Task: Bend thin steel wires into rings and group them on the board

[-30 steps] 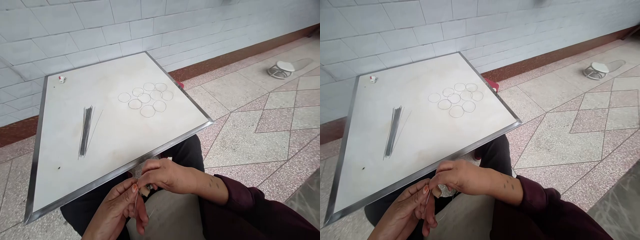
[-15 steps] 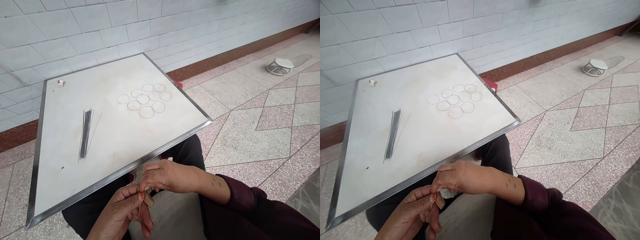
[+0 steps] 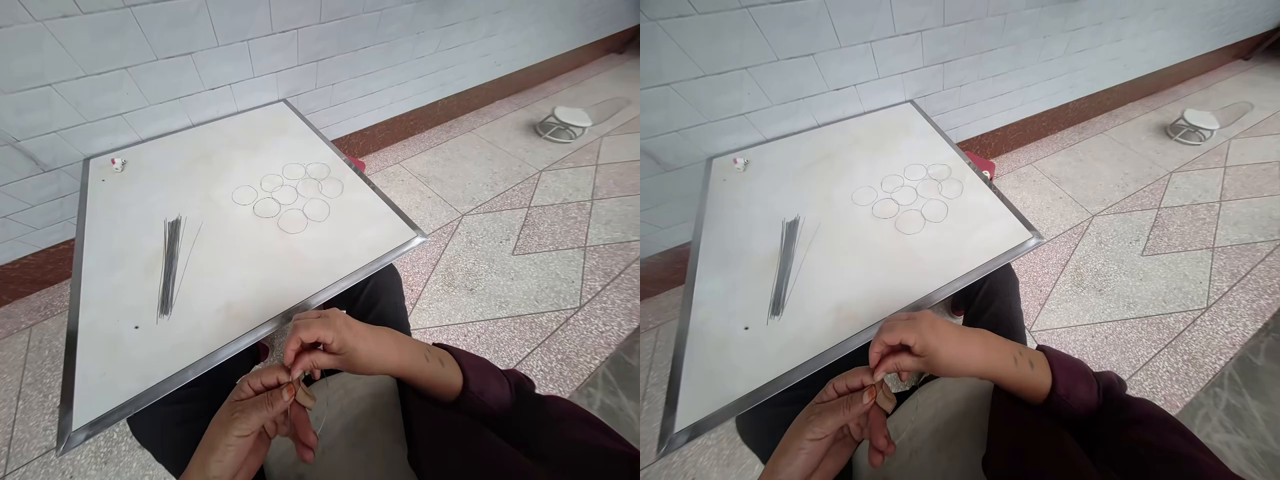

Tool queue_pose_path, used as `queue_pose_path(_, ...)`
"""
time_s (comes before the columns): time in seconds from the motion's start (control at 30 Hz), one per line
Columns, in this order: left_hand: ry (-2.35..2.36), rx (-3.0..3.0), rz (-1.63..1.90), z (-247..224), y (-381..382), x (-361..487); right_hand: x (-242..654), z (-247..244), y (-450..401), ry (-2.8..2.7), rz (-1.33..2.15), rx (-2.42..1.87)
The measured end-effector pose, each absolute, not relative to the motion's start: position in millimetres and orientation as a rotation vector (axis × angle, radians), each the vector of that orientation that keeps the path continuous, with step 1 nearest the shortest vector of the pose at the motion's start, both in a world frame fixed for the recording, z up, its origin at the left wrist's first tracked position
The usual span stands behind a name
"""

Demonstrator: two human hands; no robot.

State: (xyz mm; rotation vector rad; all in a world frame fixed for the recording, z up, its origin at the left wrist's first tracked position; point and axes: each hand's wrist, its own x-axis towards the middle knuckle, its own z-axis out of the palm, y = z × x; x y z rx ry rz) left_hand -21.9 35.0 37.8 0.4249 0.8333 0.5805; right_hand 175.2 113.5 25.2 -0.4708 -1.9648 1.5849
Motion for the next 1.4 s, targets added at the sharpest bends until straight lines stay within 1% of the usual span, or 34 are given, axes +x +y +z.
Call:
queue_pose_path(0.1, 0.839, 0.351, 0.682, 36.1, 29.5, -15.6, 174.2, 22.7, 113.2, -1.85, 1.733, -0.526)
queue_pose_path(0.2, 0.847, 0.309, 0.702, 34.4, 24.5, -10.4, 174.2, 19.1, 113.2, -1.764, 1.862, -0.548)
queue_pose_path(0.33, 0.869, 0.275, 0.768, 34.0, 23.0, -4.5, 174.5, 18.8, 112.1, -1.677, 1.925, -0.592)
queue_pose_path(0.53, 0.897, 0.211, 1.052, 32.2, 27.5, 2.7, 171.7, 22.4, 105.1, -1.596, 2.073, -0.69)
queue_pose_path(0.63, 0.889, 0.159, 1.149, 32.8, 28.4, 4.2, 168.0, 20.0, 103.3, -1.385, 2.218, -0.61)
queue_pose_path(0.77, 0.85, 0.171, 1.153, 33.6, 25.7, 3.6, 166.4, 16.5, 105.4, -1.088, 2.359, -0.524)
queue_pose_path(0.97, 0.803, 0.245, 1.128, 29.4, 20.4, 1.2, 167.6, 17.0, 106.3, -0.882, 2.374, -0.606)
queue_pose_path(1.13, 0.754, 0.295, 1.082, 27.6, 17.0, 0.6, 165.2, 16.8, 105.4, -0.824, 2.345, -0.653)
queue_pose_path(1.23, 0.804, 0.275, 1.089, 28.4, 16.8, 1.2, 166.1, 16.3, 107.7, -0.908, 2.327, -0.663)
queue_pose_path(1.4, 0.873, 0.317, 1.082, 26.1, 17.4, 3.9, 171.1, 22.8, 112.3, -1.315, 2.214, -0.68)
